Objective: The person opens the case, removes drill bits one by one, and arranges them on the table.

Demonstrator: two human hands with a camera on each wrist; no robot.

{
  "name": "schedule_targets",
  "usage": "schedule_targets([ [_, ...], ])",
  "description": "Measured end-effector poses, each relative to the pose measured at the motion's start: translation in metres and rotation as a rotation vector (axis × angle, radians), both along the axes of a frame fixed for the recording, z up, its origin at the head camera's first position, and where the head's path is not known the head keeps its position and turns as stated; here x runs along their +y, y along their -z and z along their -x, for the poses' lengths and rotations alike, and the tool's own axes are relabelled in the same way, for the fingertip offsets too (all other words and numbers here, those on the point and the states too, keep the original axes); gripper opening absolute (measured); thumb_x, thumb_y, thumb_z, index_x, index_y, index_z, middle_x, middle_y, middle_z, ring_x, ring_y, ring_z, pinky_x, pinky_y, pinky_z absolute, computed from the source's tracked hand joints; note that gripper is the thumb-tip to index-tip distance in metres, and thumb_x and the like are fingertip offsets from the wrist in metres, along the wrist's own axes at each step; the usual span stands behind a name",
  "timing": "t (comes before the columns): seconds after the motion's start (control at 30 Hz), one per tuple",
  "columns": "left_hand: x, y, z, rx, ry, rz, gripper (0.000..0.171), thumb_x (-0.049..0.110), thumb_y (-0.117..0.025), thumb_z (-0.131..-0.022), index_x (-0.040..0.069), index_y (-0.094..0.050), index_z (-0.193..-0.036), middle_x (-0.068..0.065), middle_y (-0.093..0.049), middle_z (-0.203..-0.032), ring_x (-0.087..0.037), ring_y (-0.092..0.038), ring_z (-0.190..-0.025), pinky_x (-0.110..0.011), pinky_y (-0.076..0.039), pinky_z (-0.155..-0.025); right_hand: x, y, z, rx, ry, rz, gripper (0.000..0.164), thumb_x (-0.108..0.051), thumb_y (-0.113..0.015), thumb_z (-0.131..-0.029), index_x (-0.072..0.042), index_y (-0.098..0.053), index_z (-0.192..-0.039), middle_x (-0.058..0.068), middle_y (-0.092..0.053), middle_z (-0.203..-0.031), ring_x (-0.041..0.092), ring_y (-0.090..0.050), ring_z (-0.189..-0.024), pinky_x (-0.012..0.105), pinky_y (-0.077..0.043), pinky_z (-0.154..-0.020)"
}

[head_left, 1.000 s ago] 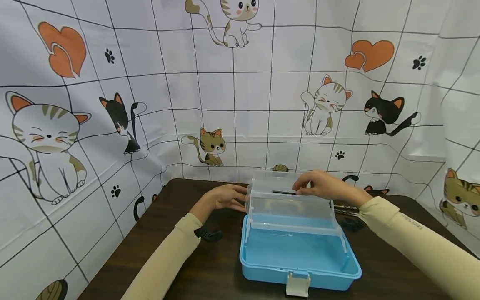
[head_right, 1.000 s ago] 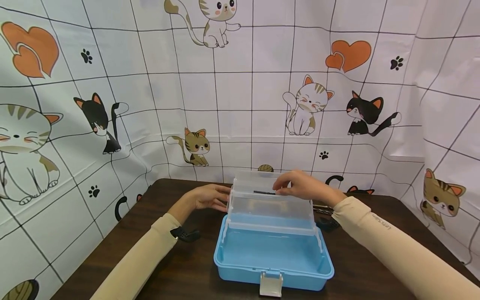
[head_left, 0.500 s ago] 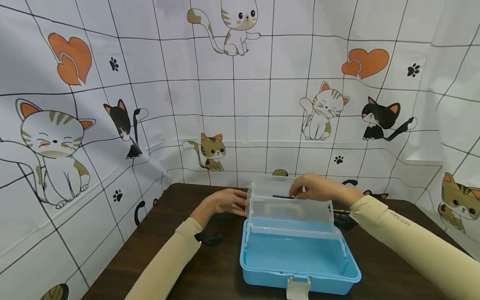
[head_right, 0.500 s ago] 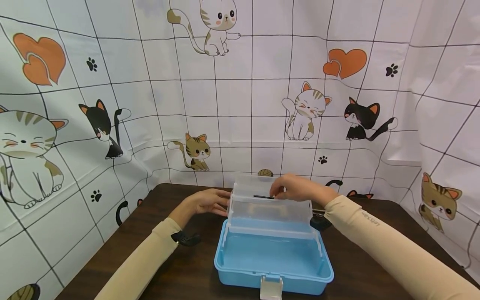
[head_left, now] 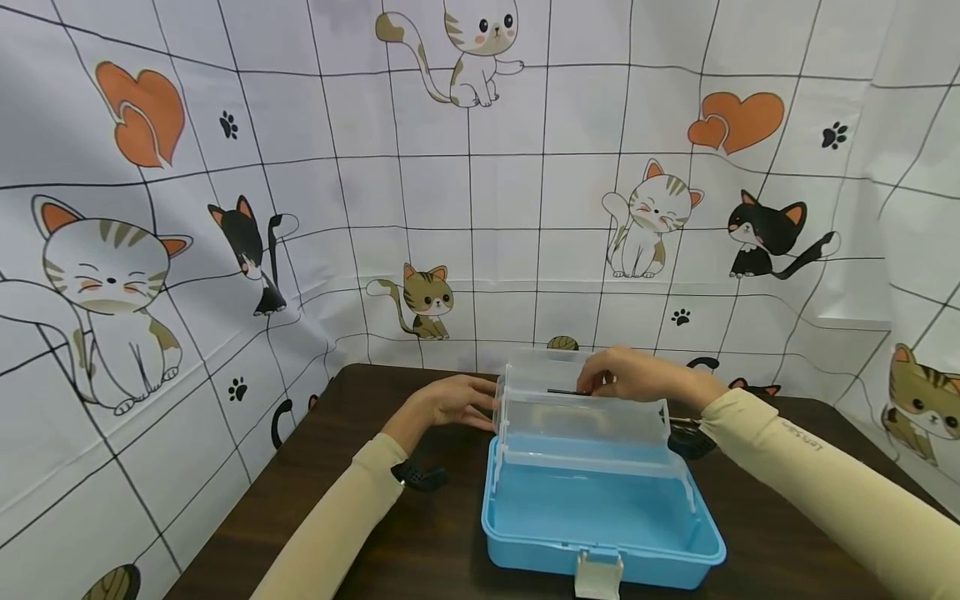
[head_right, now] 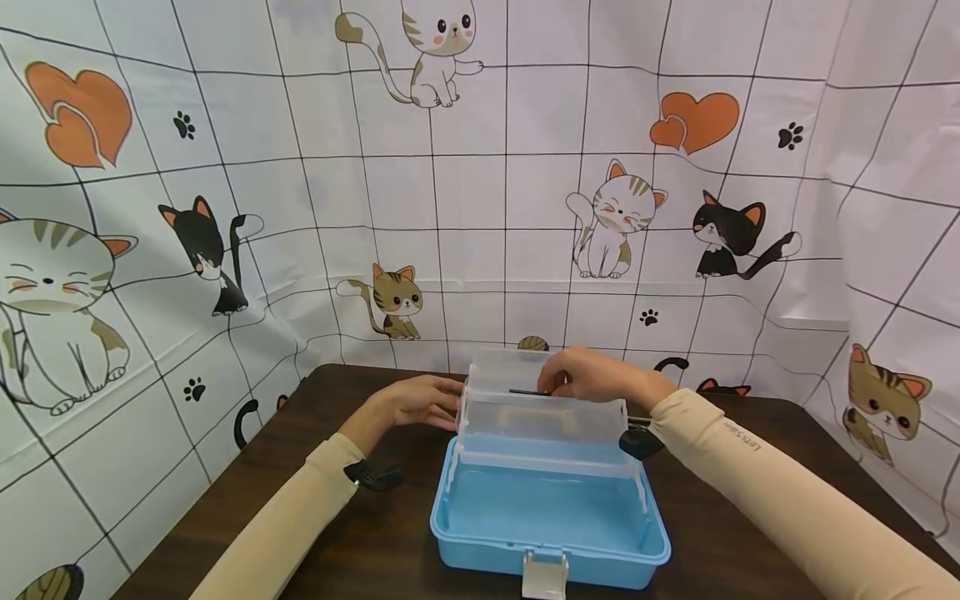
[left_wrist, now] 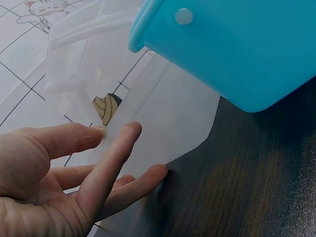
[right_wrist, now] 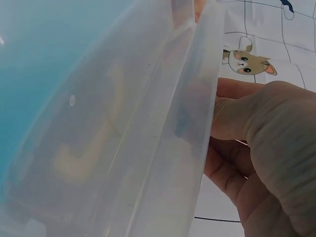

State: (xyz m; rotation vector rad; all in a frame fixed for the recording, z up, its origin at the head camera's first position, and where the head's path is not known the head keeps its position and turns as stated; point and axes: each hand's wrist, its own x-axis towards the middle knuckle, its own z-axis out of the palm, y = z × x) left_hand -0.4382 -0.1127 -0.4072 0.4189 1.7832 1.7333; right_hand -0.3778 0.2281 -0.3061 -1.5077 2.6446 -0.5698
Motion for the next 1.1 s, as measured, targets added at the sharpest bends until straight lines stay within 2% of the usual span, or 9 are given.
schedule_targets([
  [0.27, 0.001, -0.003, 0.0, -0.001, 0.001, -0.002, 0.058, 0.0, -0.068, -0.097, -0.004, -0.044, -0.15, -0.024, -0.06, -0.127, -0.041, -0.068, -0.104, -0.046, -0.059, -0.089, 0.007, -0.001, 0.001, -0.015, 0.014, -0.021, 0.029, 0.01, -0.07, -0.091, -0.007, -0.075, -0.114, -0.001, -0.069, -0.102, 0.016, -0.066, -0.089, 0.037, -0.061, -0.073],
  [0.53, 0.0, -0.002, 0.001, -0.003, -0.014, 0.003, 0.057, 0.0, -0.067, -0.098, -0.004, -0.043, -0.15, -0.024, -0.061, -0.126, -0.041, -0.069, -0.103, -0.046, -0.06, -0.088, 0.008, -0.001, 0.0, -0.005, 0.024, -0.035, 0.031, 0.01, -0.07, -0.09, -0.008, -0.075, -0.115, -0.004, -0.069, -0.1, 0.013, -0.064, -0.085, 0.03, -0.059, -0.072],
  [0.83, 0.0, -0.002, 0.002, -0.009, -0.003, -0.007, 0.056, -0.003, -0.065, -0.098, -0.004, -0.043, -0.149, -0.024, -0.061, -0.126, -0.041, -0.068, -0.104, -0.047, -0.059, -0.089, 0.016, 0.005, 0.001, -0.067, 0.06, -0.009, 0.031, 0.01, -0.068, -0.093, -0.007, -0.073, -0.119, -0.003, -0.065, -0.098, 0.017, -0.063, -0.089, 0.033, -0.06, -0.081],
  [1.1, -0.001, -0.002, 0.002, -0.018, -0.004, -0.008, 0.057, -0.002, -0.066, -0.097, -0.004, -0.043, -0.15, -0.025, -0.06, -0.127, -0.041, -0.068, -0.105, -0.047, -0.059, -0.089, 0.02, 0.007, -0.001, -0.079, 0.1, -0.001, 0.028, 0.006, -0.068, -0.095, -0.007, -0.073, -0.118, -0.003, -0.066, -0.101, 0.017, -0.063, -0.092, 0.033, -0.059, -0.084],
])
